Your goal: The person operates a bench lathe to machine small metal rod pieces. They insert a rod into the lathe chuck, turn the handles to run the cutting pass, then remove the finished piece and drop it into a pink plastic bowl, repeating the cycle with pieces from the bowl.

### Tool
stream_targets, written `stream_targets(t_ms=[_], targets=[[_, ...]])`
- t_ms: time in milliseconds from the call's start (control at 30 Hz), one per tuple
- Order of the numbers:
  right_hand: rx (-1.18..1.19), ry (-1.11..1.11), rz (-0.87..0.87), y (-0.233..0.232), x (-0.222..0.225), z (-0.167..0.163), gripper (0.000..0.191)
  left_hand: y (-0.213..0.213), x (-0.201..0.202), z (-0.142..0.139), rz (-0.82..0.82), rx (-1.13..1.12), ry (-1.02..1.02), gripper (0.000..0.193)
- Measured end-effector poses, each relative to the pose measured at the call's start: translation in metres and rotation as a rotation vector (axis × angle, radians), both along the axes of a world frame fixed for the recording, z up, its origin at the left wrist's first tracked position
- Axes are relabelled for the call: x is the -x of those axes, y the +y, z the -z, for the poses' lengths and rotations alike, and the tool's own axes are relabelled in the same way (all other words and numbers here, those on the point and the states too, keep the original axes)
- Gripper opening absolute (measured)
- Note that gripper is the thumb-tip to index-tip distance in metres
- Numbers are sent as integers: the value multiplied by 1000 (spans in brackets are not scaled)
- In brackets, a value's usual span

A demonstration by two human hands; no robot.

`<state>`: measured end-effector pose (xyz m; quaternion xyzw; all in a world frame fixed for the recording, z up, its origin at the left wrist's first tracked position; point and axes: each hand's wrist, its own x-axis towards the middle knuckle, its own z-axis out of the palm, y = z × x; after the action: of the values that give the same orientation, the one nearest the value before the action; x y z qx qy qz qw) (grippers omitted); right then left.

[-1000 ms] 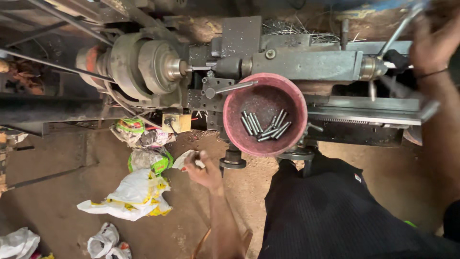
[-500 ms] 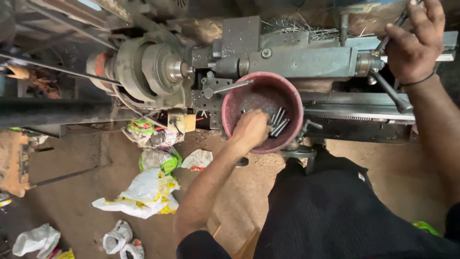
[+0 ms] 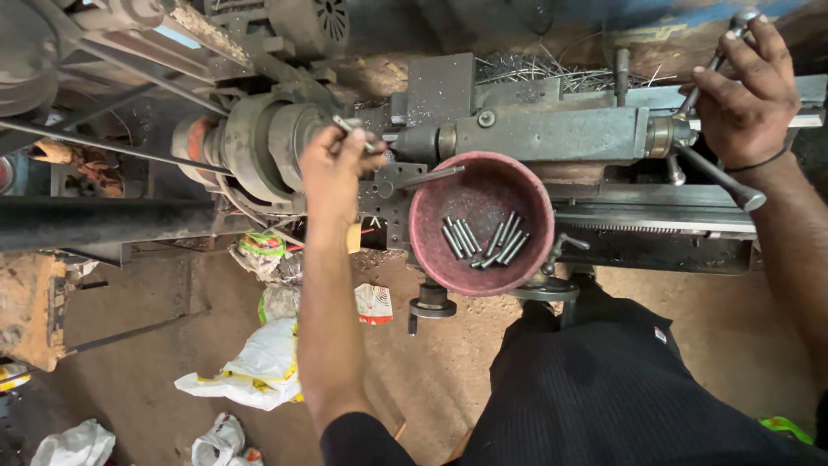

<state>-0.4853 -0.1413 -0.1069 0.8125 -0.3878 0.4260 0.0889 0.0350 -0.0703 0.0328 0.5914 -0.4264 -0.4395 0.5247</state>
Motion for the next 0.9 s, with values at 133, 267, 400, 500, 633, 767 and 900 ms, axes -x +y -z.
stream_targets(t_ms=[133, 267, 400, 500, 633, 767, 900], targets=[[52, 19, 16, -1, -8, -11, 33, -41, -42, 34, 263, 218, -1010, 15], [-5, 64, 78, -1, -13, -14, 36, -64, -66, 72, 633, 60, -1598, 14], [-73, 19, 71, -3, -14, -3, 39, -71, -81, 89, 658, -41, -1549, 21], [-109, 4, 80, -4, -17, 4, 37, -72, -83, 88, 660, -100, -1525, 24], [-210, -2, 92, 1, -24, 9, 32, -71, -80, 82, 683, -89, -1542, 21], [-527, -194, 324, 11, -32, 1, 46, -70, -78, 82, 682, -55, -1559, 20], [-448, -344, 115, 13, -20, -1, 53, -70, -75, 87, 676, -91, -1575, 20]])
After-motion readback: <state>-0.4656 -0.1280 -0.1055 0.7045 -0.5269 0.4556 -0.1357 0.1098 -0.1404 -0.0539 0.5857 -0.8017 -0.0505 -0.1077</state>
